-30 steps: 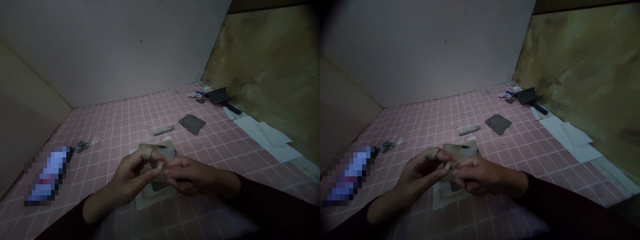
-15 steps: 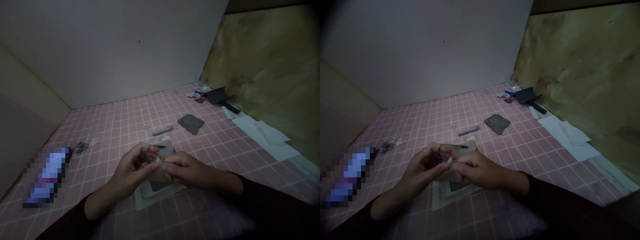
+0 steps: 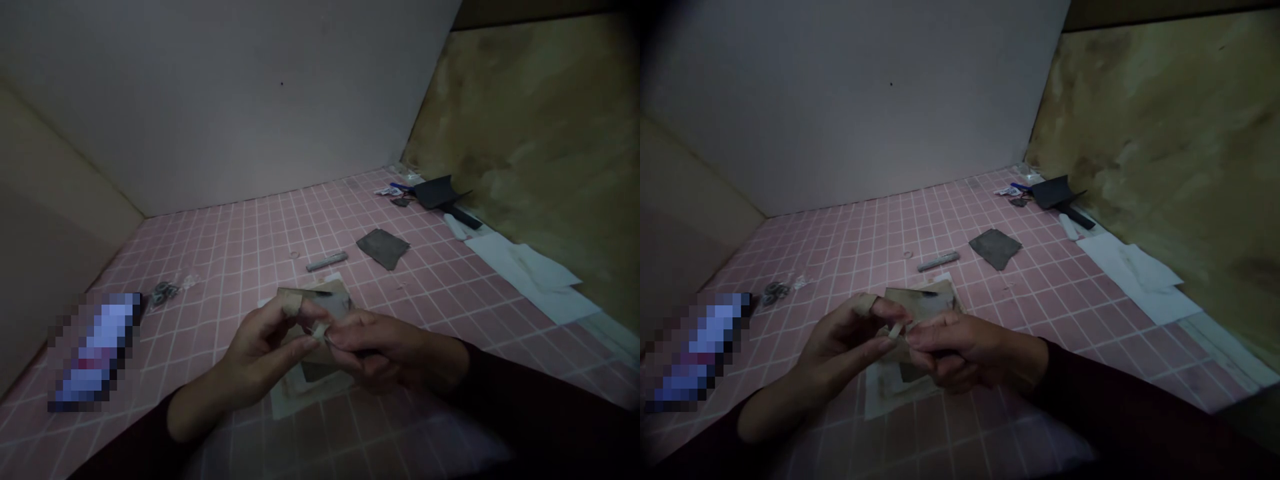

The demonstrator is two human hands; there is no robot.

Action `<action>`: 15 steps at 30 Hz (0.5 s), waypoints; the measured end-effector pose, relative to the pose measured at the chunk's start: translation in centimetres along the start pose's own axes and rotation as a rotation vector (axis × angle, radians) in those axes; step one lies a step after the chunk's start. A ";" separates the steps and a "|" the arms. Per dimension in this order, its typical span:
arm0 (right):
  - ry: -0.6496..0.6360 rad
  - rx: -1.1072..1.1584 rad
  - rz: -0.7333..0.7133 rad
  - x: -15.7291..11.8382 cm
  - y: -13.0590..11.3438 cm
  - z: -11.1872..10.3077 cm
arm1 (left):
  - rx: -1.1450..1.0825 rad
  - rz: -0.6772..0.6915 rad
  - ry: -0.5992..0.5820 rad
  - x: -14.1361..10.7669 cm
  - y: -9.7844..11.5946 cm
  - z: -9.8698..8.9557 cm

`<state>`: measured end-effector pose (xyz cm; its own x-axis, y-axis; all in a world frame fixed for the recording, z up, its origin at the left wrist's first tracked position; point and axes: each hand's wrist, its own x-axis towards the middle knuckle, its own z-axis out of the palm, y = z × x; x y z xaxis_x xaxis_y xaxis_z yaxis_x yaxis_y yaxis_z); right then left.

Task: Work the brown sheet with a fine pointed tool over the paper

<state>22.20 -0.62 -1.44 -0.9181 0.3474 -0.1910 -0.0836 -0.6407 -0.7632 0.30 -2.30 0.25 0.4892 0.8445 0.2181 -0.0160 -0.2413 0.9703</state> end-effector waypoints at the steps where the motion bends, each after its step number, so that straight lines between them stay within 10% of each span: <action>1: 0.047 -0.127 -0.054 0.1 0.0 0.1 | -0.010 -0.011 0.006 0.0 0.0 0.1; 8: 0.562 -1.253 -0.657 0.7 1.1 0.6 | -0.124 -0.155 0.151 0.7 -0.3 0.7; 15: 0.434 -0.831 -0.435 0.5 0.6 0.9 | -0.085 -0.151 0.120 0.7 -0.4 0.4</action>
<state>21.38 -1.45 -1.41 -0.6398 0.7586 0.1232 0.0700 0.2171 -0.9736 1.02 -1.77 0.00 0.3840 0.9203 0.0752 -0.0262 -0.0706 0.9972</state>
